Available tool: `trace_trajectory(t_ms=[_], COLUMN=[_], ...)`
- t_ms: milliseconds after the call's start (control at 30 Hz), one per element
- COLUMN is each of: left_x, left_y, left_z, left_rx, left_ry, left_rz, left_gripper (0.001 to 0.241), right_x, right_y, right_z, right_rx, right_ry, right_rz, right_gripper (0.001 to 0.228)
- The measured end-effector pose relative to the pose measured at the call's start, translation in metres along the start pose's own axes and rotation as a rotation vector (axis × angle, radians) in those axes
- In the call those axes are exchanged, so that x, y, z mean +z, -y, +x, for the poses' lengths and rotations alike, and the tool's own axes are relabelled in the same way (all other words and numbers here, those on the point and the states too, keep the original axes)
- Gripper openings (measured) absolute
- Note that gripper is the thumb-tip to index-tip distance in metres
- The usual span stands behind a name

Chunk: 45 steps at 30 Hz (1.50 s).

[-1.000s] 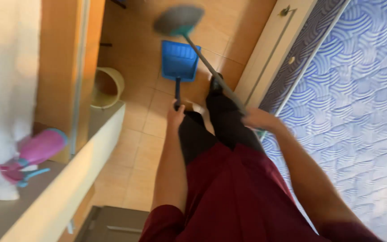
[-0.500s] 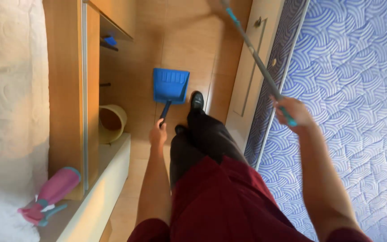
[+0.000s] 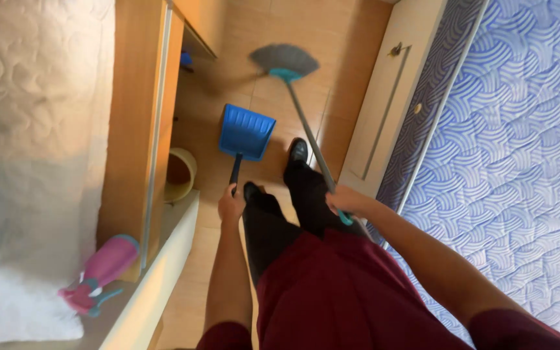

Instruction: Sweeping and mopping the floor, then wiping a wooden wardrobe with a cloth and spray.

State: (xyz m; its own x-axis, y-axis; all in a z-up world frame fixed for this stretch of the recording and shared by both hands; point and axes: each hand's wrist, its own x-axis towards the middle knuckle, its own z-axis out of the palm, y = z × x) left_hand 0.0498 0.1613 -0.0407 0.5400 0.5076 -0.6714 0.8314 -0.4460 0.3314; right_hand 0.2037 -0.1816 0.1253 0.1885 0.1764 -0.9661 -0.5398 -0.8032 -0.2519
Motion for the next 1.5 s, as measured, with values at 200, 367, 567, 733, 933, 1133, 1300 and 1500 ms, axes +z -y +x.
trace_trajectory(t_ms=[200,367,567,733,933,1133,1300,1500], left_x=[-0.002,-0.015,-0.047,-0.052,-0.032,-0.037,-0.051,-0.063], left_y=[0.04,0.091,0.111,0.127,0.151,0.147,0.144,0.131], left_z=[0.033,0.04,-0.006,-0.026,-0.007,-0.02,-0.015,-0.011], left_rx=[0.164,0.359,0.158,0.119,0.062,0.121,0.059,-0.027], left_ry=[0.069,-0.041,0.078,0.09,0.134,0.049,0.13,0.12], left_rz=[0.007,0.002,-0.219,-0.351,-0.212,0.167,0.294,0.226], left_gripper=[0.043,0.041,0.041,0.039,0.048,0.065,0.062,0.063], right_x=[0.024,0.039,0.049,0.108,0.201,0.144,0.094,0.136], right_y=[-0.031,-0.013,0.066,0.052,-0.058,-0.123,-0.112,-0.09], right_z=[-0.115,-0.2,-0.153,-0.002,0.002,-0.176,-0.242,-0.12], right_rx=[-0.084,-0.031,-0.202,-0.247,-0.004,-0.009,0.011,0.05], right_ry=[0.103,-0.053,-0.171,-0.177,0.023,0.13,-0.123,-0.115], right_rz=[0.328,0.435,0.325,0.166,-0.187,0.677,0.67,0.187], right_gripper=[0.03,0.039,0.011,0.019,0.024,0.019,0.035,0.039])
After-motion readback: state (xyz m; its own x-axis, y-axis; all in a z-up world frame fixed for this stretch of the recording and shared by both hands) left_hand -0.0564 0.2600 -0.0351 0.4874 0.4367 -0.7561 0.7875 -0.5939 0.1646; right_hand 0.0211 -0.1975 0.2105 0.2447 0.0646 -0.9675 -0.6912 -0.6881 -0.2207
